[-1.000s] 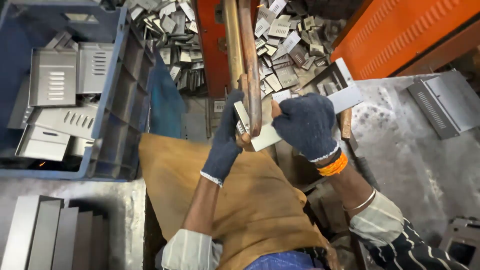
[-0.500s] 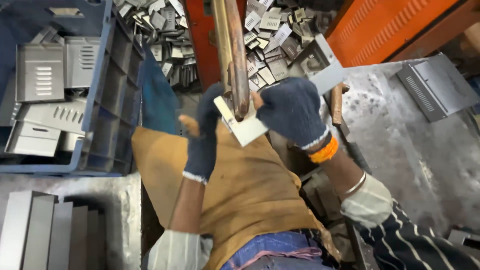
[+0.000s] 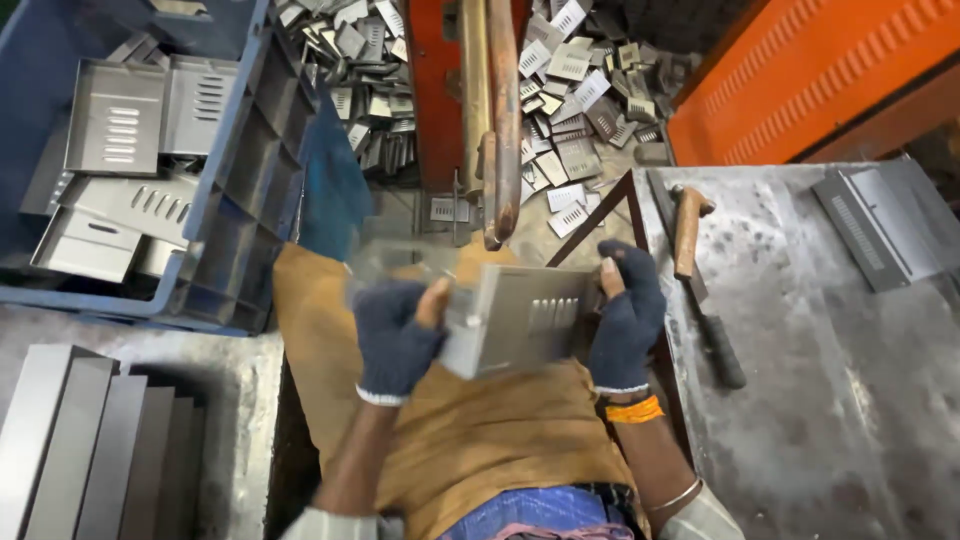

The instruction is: The person is assembling and spot welding metal casing components together using a welding machine.

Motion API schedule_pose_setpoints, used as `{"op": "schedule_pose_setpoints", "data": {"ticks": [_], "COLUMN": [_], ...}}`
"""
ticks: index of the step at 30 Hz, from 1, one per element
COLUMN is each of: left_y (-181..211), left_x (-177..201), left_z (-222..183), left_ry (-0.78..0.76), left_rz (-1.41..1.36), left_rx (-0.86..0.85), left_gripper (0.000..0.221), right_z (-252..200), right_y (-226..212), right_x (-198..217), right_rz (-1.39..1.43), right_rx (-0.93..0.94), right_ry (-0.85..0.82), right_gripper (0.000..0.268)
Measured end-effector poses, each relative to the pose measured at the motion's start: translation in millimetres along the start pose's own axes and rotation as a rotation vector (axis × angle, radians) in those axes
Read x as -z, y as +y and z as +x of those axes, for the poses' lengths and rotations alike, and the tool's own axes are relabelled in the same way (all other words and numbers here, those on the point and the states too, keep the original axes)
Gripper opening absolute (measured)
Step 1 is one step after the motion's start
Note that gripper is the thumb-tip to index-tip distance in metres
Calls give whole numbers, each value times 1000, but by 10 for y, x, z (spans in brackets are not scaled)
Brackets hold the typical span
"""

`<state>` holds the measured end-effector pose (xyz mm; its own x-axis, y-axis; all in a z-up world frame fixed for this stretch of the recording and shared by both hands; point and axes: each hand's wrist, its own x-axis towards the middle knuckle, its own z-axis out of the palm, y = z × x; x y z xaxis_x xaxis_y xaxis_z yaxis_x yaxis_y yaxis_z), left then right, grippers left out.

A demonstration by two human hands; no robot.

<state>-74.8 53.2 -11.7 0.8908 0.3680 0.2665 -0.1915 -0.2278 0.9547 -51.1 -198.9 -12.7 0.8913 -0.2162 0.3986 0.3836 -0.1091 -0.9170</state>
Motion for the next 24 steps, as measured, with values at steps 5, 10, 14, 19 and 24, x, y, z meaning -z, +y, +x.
{"op": "schedule_pose_setpoints", "data": {"ticks": [5, 10, 14, 19, 24], "left_y": [813, 825, 801, 825, 833], "left_x": [-63, -119, -132, -153, -202], "left_z": [867, 1273, 1284, 1333, 1379], "left_ry": [-335, -449, -467, -461, -531], "left_rz": [549, 710, 714, 694, 708], "left_rx": [-421, -600, -593, -636, -625], "left_gripper": [37, 34, 35, 28, 24], "right_z": [252, 446, 421, 463, 428], "right_y": [-478, -508, -88, -148, 24], "right_x": [-335, -618, -560, -648, -633], "right_rz": [288, 335, 3, 147, 183], "right_rx": [-88, -236, -10, -72, -81], "right_ry": [-367, -465, -438, -431, -411], "right_gripper": [43, 86, 88, 103, 105]}}
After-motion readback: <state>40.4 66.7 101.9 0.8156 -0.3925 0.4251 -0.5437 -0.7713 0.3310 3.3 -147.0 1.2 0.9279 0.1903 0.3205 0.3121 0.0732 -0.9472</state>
